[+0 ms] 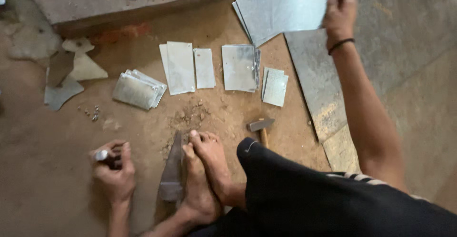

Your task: The person sits on the ground and shapes small galvanized metal sheets, holding a metal form between the bare feet and hammering and bending the sheets over it with a hammer and a punch-like tool. Finished pieces are set aside in a pile, and the person picks up new flat sheets one at a time to repeat the shaping.

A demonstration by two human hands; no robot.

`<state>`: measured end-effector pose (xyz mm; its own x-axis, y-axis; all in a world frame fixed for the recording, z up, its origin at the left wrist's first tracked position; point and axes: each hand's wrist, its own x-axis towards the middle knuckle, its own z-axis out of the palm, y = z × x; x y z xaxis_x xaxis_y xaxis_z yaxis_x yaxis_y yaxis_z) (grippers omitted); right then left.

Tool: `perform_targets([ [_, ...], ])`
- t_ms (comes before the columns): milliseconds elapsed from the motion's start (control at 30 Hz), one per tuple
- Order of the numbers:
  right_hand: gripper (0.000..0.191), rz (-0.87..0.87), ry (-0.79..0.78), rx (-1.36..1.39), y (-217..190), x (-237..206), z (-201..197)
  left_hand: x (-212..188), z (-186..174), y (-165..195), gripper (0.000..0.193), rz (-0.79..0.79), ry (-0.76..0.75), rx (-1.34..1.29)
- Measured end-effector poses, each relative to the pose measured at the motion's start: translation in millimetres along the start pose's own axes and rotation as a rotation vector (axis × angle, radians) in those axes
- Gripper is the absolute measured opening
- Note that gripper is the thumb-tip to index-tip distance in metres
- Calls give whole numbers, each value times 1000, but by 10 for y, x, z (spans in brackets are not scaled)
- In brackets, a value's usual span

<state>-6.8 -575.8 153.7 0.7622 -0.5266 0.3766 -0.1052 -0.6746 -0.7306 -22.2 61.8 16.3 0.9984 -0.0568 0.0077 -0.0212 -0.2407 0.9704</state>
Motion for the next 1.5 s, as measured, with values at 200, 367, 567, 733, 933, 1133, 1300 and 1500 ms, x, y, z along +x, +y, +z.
perform_targets([
  [200, 28, 66, -90, -207, 370, 11, 554, 45, 23, -110, 18, -23, 26, 272],
  [367, 32, 245, -214, -56, 464, 108, 898, 57, 34, -210, 27, -60, 46, 128],
  [567, 33, -26, 96, -290, 550, 219, 857, 76, 29, -234, 30, -67, 11, 189],
  [733, 49, 308, -283, -507, 468, -25, 851, 106, 8, -145, 26, -34, 31, 245],
  [933, 130, 282, -360, -672, 228, -288, 1313, 149, 2, -63, 25, -66, 17, 245],
  [1133, 146, 357, -420, -720, 168, -187, 1520, 155, -21, -55, 25, -80, 8, 269],
  [1300, 141, 314, -440, -749, 285, -182, 1418, 171, -20, -103, 25, -69, -28, 275],
  [1500, 142, 344, -492, -785, 355, -209, 1372, 154, -16, -134, 25, -52, -25, 305],
])
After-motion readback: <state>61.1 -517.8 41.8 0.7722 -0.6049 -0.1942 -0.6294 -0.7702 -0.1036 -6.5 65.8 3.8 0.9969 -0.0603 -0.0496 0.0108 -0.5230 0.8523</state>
